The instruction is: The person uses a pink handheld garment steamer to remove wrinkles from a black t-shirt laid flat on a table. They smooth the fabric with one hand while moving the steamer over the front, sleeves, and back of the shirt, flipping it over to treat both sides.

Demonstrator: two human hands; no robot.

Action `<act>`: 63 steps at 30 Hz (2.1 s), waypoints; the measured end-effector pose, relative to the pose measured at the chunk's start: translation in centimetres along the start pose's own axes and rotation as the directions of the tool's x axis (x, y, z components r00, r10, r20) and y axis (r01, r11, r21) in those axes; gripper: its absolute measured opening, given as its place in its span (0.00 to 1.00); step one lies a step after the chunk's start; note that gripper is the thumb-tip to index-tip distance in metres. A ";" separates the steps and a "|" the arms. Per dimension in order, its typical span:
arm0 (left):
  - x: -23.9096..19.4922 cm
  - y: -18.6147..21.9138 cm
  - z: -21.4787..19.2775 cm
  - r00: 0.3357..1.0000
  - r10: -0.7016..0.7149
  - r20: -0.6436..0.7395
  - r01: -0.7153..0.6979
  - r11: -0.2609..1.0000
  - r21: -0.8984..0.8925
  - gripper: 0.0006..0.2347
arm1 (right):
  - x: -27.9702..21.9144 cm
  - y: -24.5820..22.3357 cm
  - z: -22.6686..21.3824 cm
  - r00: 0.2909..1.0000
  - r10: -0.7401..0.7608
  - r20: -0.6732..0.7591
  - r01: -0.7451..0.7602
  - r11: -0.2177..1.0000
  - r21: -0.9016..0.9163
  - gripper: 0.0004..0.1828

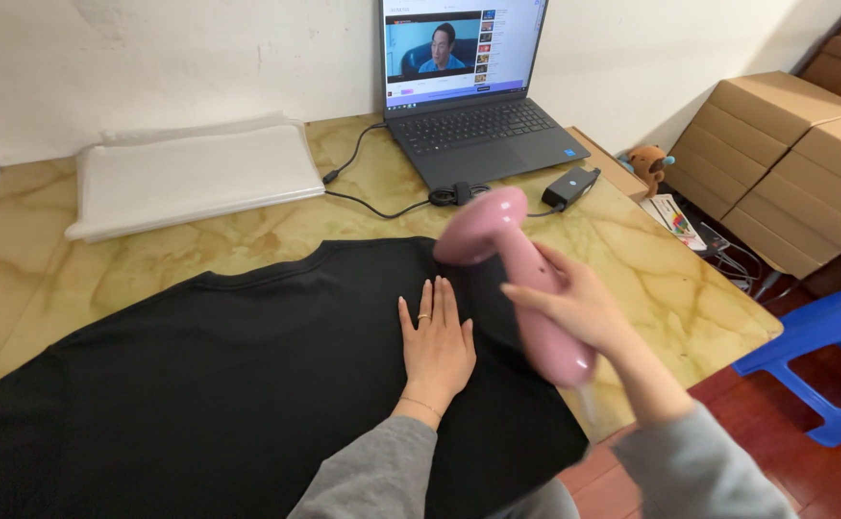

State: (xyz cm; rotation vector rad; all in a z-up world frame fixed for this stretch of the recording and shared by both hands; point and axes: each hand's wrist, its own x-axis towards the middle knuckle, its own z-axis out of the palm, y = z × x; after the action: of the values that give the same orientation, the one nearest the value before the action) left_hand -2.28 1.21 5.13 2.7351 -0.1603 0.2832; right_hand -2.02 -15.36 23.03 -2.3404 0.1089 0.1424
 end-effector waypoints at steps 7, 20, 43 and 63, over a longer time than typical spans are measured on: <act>0.2 0.0 0.3 1.000 -0.014 0.018 0.014 0.999 0.029 0.27 | -3.7 -2.0 -1.2 0.999 -0.006 -0.038 0.005 1.000 -0.020 0.54; 0.1 0.1 0.0 1.000 -0.021 0.017 0.020 0.998 0.053 0.28 | -2.5 -0.2 -0.8 0.997 0.068 -0.044 -0.068 0.998 0.006 0.54; 0.9 -1.9 4.4 0.957 0.102 -0.271 -0.040 0.974 0.225 0.27 | -9.7 0.5 -5.8 0.980 0.197 -0.019 -0.198 0.974 -0.108 0.49; 0.8 -1.1 3.9 0.975 0.055 -0.214 -0.014 0.982 0.191 0.28 | -11.4 6.0 -10.7 0.963 0.266 -0.050 -0.270 0.956 -0.114 0.49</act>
State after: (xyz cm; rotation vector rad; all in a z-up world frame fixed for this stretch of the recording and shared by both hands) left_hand -0.62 0.67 1.32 2.8633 -0.1267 0.6359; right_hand -13.26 -26.83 27.77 -2.4390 0.4470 0.2490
